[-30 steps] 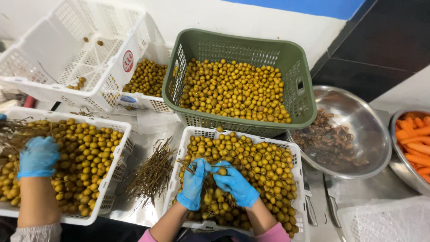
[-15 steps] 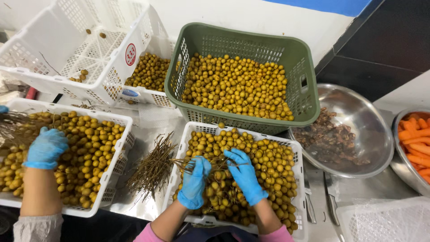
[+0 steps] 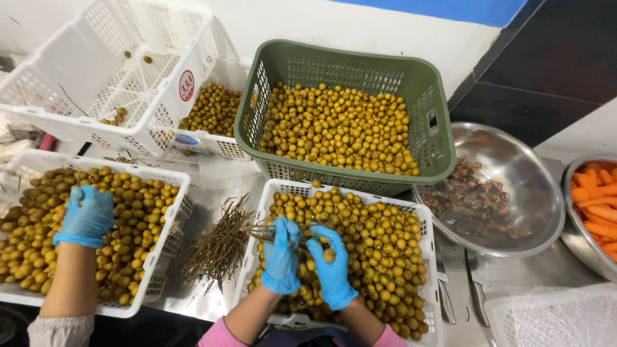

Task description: The person picks longan fruits from a white crate, pulls each fruit off its stem by hand, drops the detached fruit into a green basket, and discards bare stems onto the table. A second worker on the left performs the same stemming work on another crate.

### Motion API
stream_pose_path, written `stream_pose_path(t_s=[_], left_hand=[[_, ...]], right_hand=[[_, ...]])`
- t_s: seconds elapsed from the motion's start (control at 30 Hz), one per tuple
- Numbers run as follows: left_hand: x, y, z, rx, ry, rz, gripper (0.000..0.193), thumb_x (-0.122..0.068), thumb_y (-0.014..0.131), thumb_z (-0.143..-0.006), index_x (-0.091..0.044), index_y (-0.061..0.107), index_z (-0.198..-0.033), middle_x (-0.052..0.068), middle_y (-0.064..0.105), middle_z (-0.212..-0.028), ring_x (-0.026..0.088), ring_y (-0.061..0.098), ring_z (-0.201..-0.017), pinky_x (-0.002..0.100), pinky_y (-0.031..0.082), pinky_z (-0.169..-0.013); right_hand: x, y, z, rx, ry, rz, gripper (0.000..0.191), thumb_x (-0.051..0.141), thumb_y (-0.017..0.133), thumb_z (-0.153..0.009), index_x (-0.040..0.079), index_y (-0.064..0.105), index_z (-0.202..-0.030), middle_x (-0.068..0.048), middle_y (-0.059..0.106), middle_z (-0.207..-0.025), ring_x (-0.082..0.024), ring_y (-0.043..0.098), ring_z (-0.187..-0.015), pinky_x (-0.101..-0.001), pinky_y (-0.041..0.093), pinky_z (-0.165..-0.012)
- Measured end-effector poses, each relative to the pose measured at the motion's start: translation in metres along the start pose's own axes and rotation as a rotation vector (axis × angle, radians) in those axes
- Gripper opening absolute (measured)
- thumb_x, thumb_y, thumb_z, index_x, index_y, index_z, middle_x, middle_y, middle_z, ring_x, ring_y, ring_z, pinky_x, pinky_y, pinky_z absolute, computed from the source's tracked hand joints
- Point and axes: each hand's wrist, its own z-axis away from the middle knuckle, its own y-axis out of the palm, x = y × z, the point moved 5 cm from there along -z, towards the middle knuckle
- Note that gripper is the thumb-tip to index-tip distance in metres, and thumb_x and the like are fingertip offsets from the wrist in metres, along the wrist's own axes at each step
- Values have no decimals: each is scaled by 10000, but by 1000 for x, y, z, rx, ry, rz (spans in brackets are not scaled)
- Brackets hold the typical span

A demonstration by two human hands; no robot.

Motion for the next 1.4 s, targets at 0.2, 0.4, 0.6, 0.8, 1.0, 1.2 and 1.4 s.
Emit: stream_pose_path(t_s=[0.2,0.4,0.6,0.8,1.0,1.2,1.4], left_hand=[[15,-13,1,-126,27,8,243,-283,537,-1065,-109,601,-909,-27,558,-779,79,442,-667,255,360,-602],[20,-18,-2,-113,-86,59,234,-283,543,-1061,-117,604,-907,-33,554,-771,68,431,-654,247,353,-599],[19,-5,17,-51,-156,22,317,-289,545,-1098,-124,560,-829,-27,520,-723,90,452,-644,265,398,-614],[0,13,43,-23,-67,-166,256,-218,540,-1059,-108,579,-831,-4,562,-742,101,486,-675,275,415,-632],[-23,20,19,-45,-98,-18,291,-277,534,-1060,-95,594,-841,4,556,-732,113,465,-653,281,415,-642],[-28,21,14,-13,-73,-48,307,-307,527,-1086,-105,584,-862,-18,530,-748,97,452,-676,265,375,-635],[-23,2,2,8,19,-13,306,-310,534,-1110,-115,569,-878,-34,513,-750,81,434,-663,262,384,-646]], right_hand=[[-8,-8,-10,313,-123,59,299,37,701,-864,19,681,-1161,-46,684,-1205,-157,633,-1136,-328,517,-982],[-28,-15,-9,263,-35,227,202,91,739,-893,34,735,-1087,-63,666,-1065,-180,633,-1008,-340,522,-867],[-55,-32,-24,122,306,-179,139,139,687,-877,92,715,-1006,14,687,-994,-134,663,-952,-296,535,-830],[-49,-64,-55,97,195,290,179,169,714,-980,-1,751,-1021,-91,603,-876,-236,505,-791,-377,407,-703],[0,-63,-27,463,-14,41,299,136,595,-934,44,669,-1209,-12,579,-1326,-178,586,-1218,-327,488,-1035],[8,-41,13,602,404,-38,679,71,595,-974,156,460,-1634,-58,536,-1258,-213,408,-1004,-346,373,-912],[-28,-23,13,134,506,-576,470,297,568,-1052,14,570,-1427,-76,592,-1267,-180,567,-1086,-341,474,-999]])
